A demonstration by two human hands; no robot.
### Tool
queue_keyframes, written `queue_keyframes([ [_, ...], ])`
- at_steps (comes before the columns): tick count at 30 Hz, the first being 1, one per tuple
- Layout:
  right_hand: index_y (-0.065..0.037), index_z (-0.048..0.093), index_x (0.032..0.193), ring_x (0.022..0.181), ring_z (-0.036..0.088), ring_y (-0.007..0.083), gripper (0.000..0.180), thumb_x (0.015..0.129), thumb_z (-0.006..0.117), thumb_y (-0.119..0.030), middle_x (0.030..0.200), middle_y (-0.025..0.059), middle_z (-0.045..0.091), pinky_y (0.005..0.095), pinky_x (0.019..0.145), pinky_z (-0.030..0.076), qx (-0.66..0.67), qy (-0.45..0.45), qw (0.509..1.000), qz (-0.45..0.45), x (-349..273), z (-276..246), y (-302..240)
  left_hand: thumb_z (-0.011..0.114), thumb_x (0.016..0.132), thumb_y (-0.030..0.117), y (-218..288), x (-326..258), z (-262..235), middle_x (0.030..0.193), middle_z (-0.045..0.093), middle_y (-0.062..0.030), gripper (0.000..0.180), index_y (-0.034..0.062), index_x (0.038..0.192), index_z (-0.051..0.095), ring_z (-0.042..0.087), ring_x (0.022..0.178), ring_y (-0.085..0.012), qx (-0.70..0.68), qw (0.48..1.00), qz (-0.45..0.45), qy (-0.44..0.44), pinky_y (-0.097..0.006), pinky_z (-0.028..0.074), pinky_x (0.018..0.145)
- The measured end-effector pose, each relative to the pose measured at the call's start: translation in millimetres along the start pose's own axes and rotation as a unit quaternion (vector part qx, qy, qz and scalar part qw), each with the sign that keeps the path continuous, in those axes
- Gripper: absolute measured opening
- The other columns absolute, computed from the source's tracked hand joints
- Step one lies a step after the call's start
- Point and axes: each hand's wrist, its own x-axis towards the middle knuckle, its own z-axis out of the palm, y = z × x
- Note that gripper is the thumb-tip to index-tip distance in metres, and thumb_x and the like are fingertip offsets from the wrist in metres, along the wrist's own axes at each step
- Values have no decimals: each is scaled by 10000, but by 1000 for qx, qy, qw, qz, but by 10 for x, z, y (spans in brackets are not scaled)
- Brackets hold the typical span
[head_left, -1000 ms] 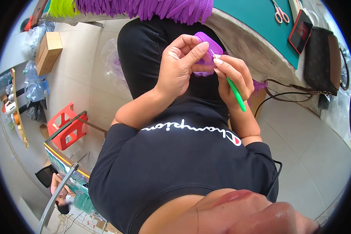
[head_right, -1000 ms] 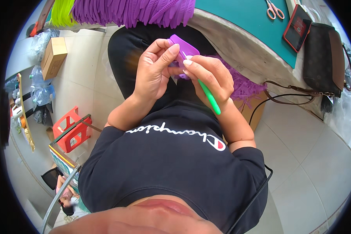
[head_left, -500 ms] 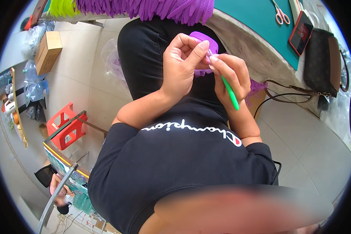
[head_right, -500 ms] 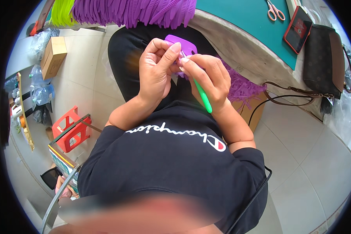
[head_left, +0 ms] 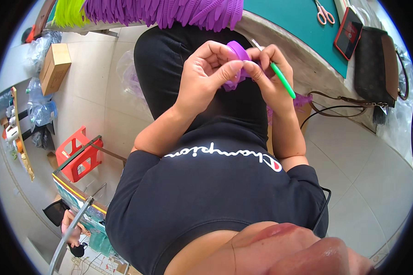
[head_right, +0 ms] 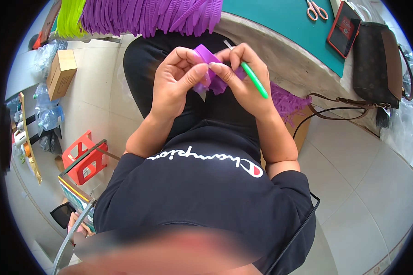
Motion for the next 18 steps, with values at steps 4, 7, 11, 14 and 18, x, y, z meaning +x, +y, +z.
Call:
queue_keyframes([
  [4,-135,342,775,771,487,157,271,861,569,-14,823,84,563,291,711,417,205,-10,979,1,-161,-147,-49,672,859,41,-7,-73,-107,787,632,-38,95,10,912,599,618,716,-99,202,973,113,-3,-218,500,657],
  [7,-151,361,774,770,455,158,255,862,577,-48,780,21,484,292,710,385,321,-4,944,-77,-340,-436,-331,681,826,24,66,-117,-344,781,645,-45,49,20,845,636,618,719,-87,397,889,189,126,-233,504,680],
  [11,-144,408,767,750,442,146,248,828,589,14,769,1,475,271,698,373,443,24,889,-118,-546,-939,-709,674,852,34,338,-153,-866,836,624,-13,56,33,880,625,596,743,-68,372,868,229,237,-207,497,702],
  [14,-106,439,773,760,460,148,234,782,602,62,778,15,493,271,681,382,523,86,832,-165,-738,-1356,-866,654,849,2,632,-249,-1367,820,633,-34,62,6,905,628,603,722,-85,451,789,265,321,-220,508,669],
  [18,-41,484,804,764,504,174,158,753,598,55,777,53,530,270,632,398,602,172,739,-247,-1040,-1945,-1058,655,833,19,988,-474,-2090,819,654,-45,58,6,889,650,620,709,-105,510,694,260,438,-234,516,649],
])
